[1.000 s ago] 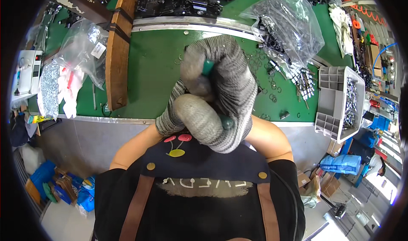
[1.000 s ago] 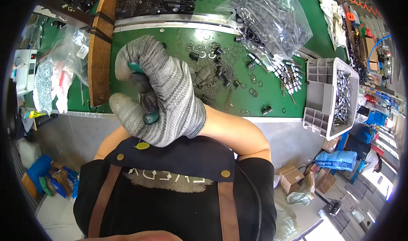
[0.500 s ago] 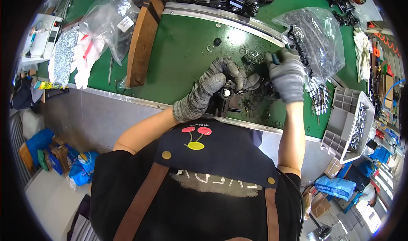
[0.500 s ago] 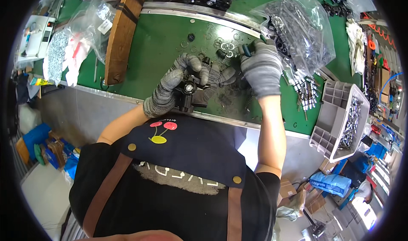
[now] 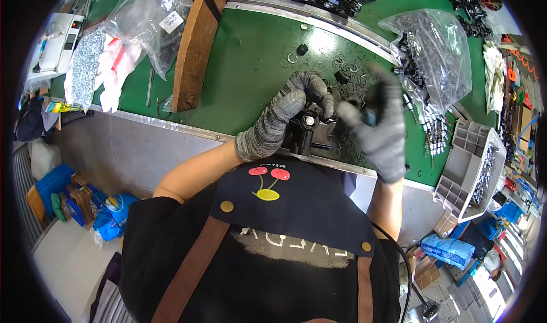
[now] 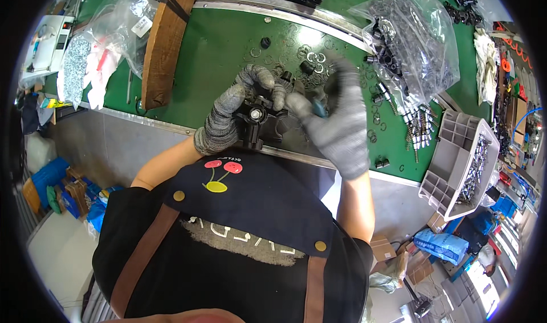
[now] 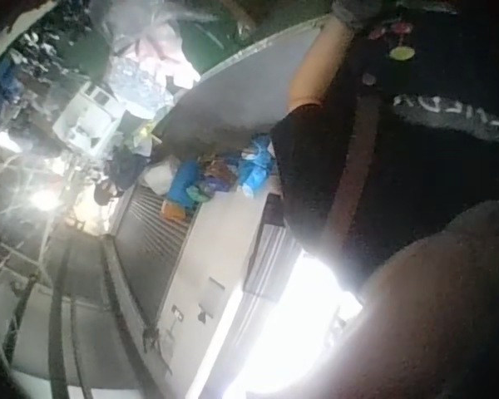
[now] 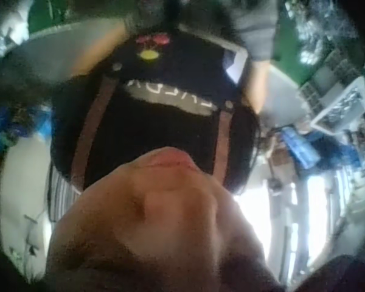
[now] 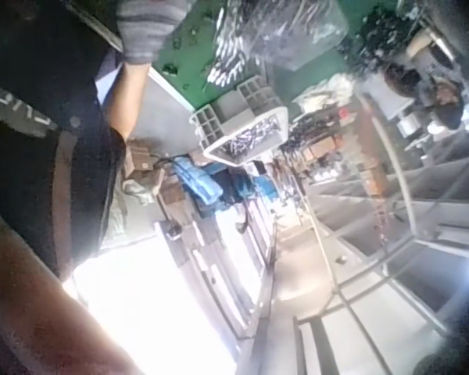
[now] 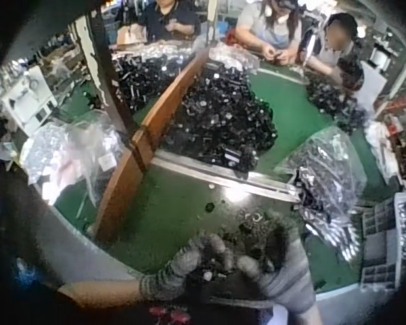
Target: Assembling and trimming small black plastic components at a manual workstation.
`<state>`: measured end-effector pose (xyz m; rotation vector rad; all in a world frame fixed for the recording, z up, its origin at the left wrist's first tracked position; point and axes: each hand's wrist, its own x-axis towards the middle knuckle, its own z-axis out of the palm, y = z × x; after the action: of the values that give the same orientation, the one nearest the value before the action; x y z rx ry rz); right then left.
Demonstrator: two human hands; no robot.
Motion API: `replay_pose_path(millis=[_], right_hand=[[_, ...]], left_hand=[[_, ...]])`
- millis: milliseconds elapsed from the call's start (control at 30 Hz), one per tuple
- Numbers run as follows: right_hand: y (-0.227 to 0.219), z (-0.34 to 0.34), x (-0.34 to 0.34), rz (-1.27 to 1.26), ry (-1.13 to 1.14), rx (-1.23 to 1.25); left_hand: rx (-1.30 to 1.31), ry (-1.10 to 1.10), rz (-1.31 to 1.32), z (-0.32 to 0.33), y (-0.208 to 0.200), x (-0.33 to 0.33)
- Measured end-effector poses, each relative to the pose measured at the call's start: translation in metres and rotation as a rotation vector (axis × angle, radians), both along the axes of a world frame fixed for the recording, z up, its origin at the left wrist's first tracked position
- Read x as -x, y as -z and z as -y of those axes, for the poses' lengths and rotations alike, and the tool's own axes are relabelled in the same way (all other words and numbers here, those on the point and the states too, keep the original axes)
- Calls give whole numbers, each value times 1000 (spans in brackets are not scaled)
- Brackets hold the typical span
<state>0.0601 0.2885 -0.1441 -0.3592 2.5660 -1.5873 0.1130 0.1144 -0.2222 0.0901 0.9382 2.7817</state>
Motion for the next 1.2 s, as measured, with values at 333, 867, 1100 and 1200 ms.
replay_pose_path(millis=[333, 867, 1100, 1200], right_hand=[[-37, 24, -23, -268, -105, 930], [-23, 29, -14, -219, -454, 877], [-23, 40, -25, -165, -448, 814], [-24, 48, -32, -185, -365, 787]], left_hand=[[-9, -68, -118, -21, 6, 4], [448, -186, -125, -16, -2, -1], [440, -246, -109, -20, -4, -4], [376, -149, -32, -19, -7, -5]])
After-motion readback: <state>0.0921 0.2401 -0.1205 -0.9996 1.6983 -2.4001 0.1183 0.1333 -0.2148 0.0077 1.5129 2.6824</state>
